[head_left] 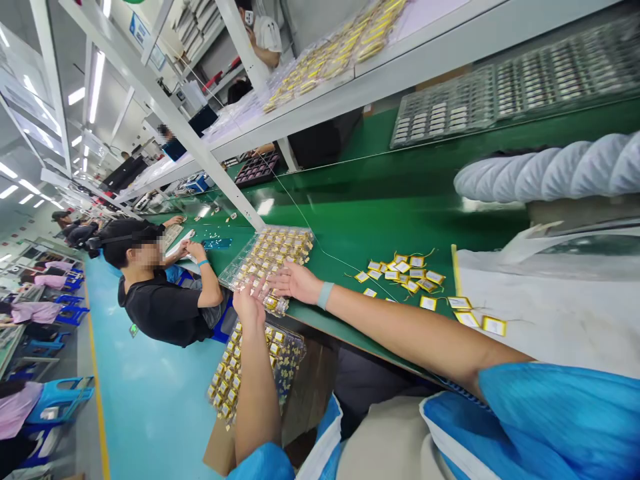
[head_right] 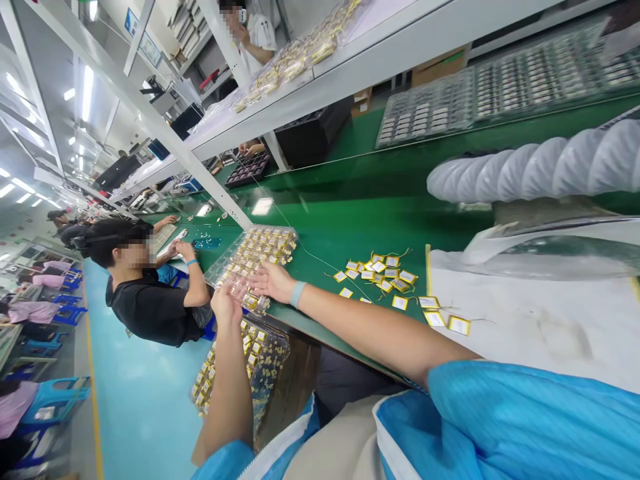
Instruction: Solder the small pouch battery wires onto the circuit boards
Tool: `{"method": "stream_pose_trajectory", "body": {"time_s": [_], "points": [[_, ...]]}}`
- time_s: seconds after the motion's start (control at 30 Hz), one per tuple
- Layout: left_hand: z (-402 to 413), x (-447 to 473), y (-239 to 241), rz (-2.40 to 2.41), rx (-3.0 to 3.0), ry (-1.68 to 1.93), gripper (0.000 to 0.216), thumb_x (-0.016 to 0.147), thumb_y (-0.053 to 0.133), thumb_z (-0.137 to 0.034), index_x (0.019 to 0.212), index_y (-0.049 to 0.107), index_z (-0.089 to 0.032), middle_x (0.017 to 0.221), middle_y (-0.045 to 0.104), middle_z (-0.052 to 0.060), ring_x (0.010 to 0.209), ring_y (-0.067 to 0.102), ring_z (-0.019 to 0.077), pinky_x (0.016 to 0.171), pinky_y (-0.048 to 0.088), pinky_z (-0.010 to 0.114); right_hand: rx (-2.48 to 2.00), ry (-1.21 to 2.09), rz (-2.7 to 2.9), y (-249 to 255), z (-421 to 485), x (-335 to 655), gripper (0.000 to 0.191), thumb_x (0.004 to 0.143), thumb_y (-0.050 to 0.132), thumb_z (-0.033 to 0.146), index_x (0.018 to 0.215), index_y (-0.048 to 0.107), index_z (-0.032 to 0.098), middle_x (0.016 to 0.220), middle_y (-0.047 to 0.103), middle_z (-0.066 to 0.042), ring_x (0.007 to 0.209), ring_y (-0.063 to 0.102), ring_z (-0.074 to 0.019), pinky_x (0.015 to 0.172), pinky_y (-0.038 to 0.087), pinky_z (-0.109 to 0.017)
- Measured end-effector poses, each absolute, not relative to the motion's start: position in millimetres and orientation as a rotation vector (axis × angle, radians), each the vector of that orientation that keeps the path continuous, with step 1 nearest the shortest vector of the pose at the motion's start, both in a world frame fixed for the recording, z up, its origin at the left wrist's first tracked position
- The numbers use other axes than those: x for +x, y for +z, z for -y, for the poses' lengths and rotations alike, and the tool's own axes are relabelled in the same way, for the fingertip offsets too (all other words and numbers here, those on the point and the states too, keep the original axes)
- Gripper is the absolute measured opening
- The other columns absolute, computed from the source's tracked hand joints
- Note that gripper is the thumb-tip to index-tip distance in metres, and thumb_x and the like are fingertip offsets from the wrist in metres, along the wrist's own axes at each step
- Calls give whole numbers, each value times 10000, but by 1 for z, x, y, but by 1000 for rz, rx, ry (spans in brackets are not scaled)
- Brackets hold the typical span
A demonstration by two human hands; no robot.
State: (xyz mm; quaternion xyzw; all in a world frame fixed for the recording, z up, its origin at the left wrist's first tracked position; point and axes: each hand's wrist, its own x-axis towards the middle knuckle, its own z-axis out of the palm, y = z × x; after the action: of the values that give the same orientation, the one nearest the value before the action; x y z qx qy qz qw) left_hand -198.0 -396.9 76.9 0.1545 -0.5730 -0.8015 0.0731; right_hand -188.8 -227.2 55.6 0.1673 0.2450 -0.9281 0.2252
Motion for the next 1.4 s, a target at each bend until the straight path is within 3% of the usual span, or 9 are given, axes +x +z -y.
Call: {"method": "stream_pose_trajectory", "body": {"time_s": [0.23, 0.43, 0.63, 0.77, 0.9, 0.97, 1.03, 1.13, 1.4], "points": [[404, -199, 80, 1781, 485, -2367, 401, 824, 752, -115, 1202, 626, -160, 1274, 767, 211, 1088, 843, 356, 919, 688, 509, 479, -2637, -602, 62, 199, -239, 495, 1093, 675, 545, 1429, 670, 182, 1409, 723, -126, 1208, 743, -272, 1043, 645, -508], [413, -193, 78, 1778, 510, -2320, 405, 813, 734, -108, 1211, 668, -143, 1157, 792, 178, 1101, 837, 344, 922, 682, 483, 518, -2649, -683, 62, 197, -257, 473, 1083, 707, 501, 1432, 669, 185, 1422, 709, -124, 1214, 735, -273, 1031, 654, -504], [424, -194, 81, 1763, 510, -2324, 271, 815, 687, -75, 1076, 674, -146, 1071, 801, 153, 1056, 835, 300, 890, 686, 422, 524, -2649, -966, 50, 206, -236, 451, 1081, 719, 478, 1419, 676, 183, 1402, 718, -120, 1198, 742, -269, 1019, 662, -500], [424, -195, 85, 1754, 502, -2345, 341, 823, 670, -67, 1154, 657, -148, 1096, 807, 152, 1026, 835, 281, 872, 693, 410, 604, -2742, -1335, 37, 200, -220, 441, 1076, 733, 426, 1450, 665, 201, 1476, 684, -125, 1262, 718, -284, 1062, 648, -522], [418, -193, 87, 1758, 503, -2359, 443, 812, 673, -57, 1245, 628, -136, 1125, 801, 167, 1042, 836, 293, 887, 691, 426, 592, -2789, -1740, 37, 181, -230, 570, 1042, 779, 391, 1561, 598, 237, 1656, 557, -141, 1463, 599, -342, 1211, 553, -604], [412, -191, 87, 1758, 506, -2365, 477, 801, 667, -52, 1269, 620, -130, 1129, 795, 172, 1054, 835, 301, 907, 688, 446, 504, -2749, -1880, 39, 177, -241, 701, 995, 839, 393, 1610, 548, 222, 1642, 568, -152, 1498, 570, -347, 1260, 511, -605], [404, -188, 85, 1757, 508, -2373, 504, 788, 669, -54, 1284, 621, -125, 1132, 791, 176, 1074, 832, 316, 929, 686, 477, 396, -2674, -1970, 40, 181, -252, 692, 991, 845, 403, 1591, 560, 208, 1555, 635, -147, 1423, 632, -329, 1222, 546, -588], [387, -185, 79, 1751, 514, -2383, 524, 771, 672, -64, 1290, 629, -123, 1135, 786, 176, 1089, 829, 335, 952, 680, 516, 252, -2550, -2060, 38, 195, -261, 503, 1056, 764, 412, 1494, 633, 201, 1453, 691, -123, 1252, 724, -291, 1074, 640, -541], [364, -186, 76, 1719, 545, -2365, 434, 805, 676, -99, 1235, 634, -134, 1157, 778, 178, 1120, 820, 319, 955, 676, 485, -182, -2354, -2149, 26, 206, -259, 435, 1069, 751, 394, 1446, 663, 195, 1432, 704, -118, 1180, 746, -257, 991, 679, -472]]}}
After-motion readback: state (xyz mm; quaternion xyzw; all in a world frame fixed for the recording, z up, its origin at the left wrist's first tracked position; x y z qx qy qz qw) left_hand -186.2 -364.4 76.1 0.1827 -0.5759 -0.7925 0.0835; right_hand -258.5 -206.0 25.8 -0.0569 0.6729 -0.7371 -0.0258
